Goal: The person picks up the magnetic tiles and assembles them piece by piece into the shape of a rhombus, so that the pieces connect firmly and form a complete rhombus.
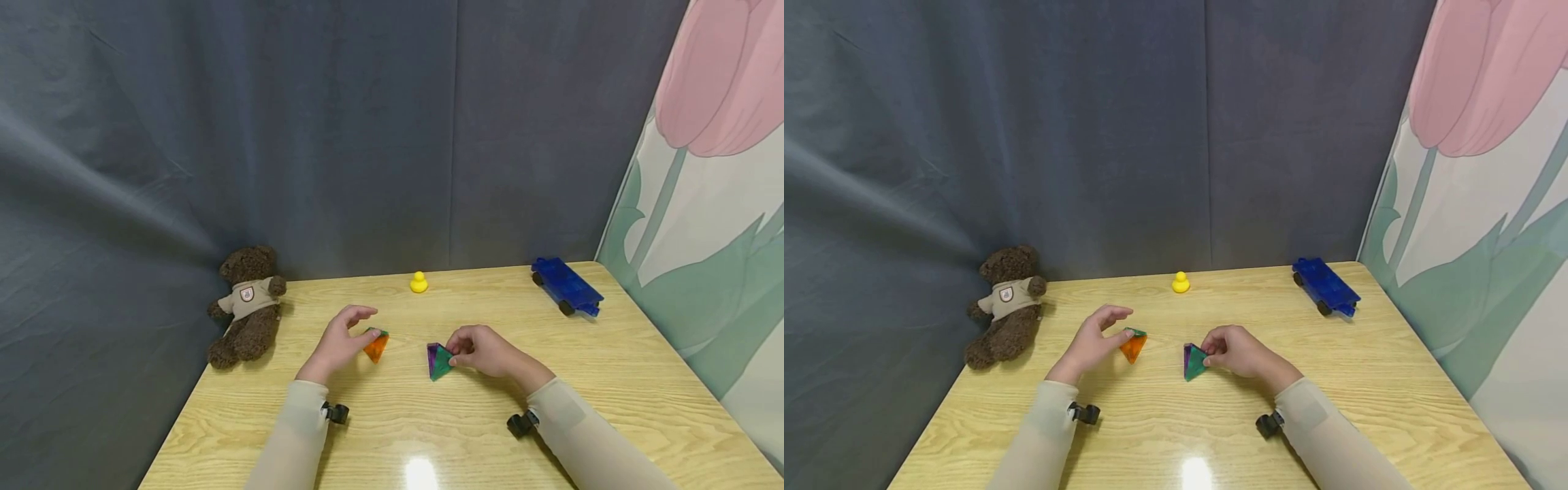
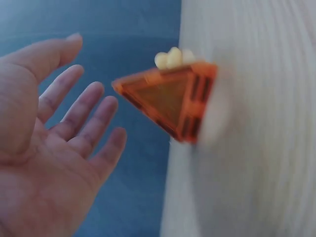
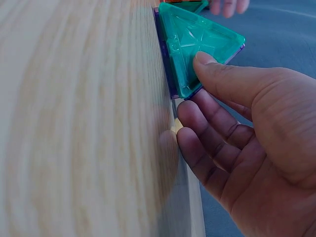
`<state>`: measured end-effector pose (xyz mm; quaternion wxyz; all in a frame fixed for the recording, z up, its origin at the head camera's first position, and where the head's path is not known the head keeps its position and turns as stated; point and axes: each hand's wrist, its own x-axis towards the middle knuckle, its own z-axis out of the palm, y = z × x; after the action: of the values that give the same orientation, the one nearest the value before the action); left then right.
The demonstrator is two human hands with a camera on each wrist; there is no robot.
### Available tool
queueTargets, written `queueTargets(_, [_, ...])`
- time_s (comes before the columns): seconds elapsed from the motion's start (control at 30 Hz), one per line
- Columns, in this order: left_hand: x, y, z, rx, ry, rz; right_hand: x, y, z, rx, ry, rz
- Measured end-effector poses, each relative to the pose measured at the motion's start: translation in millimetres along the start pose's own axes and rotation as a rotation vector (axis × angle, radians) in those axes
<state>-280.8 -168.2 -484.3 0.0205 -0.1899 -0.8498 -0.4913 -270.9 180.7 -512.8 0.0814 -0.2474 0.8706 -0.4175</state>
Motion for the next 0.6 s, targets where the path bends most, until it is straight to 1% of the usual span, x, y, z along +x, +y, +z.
queueTargets(0.07, [-1.6,-6.9,-3.3,-0.028,-0.045,-0.037,0.2,-0.5,-0.1,-0.004,0.004,0.009])
queueTargets(0.13, [-2.6,-13.9,-5.0,-0.052,-0.089,-0.058,0.3,-0.8,-0.3,-0.006,0.009,0.020])
queueTargets(0.23, [-2.7,-24.8,-5.3,-0.077,-0.135,-0.058,0.0,-0.8,-0.7,-0.003,0.018,0.033])
queueTargets(0.37, [-2.7,-35.7,-5.0,-0.084,-0.157,-0.051,-0.3,-0.2,-0.7,0.004,0.026,0.034])
queueTargets(0.6, [-3.7,-42.8,-6.3,-0.110,-0.200,-0.063,-0.1,0.3,-1.1,-0.008,0.047,0.035])
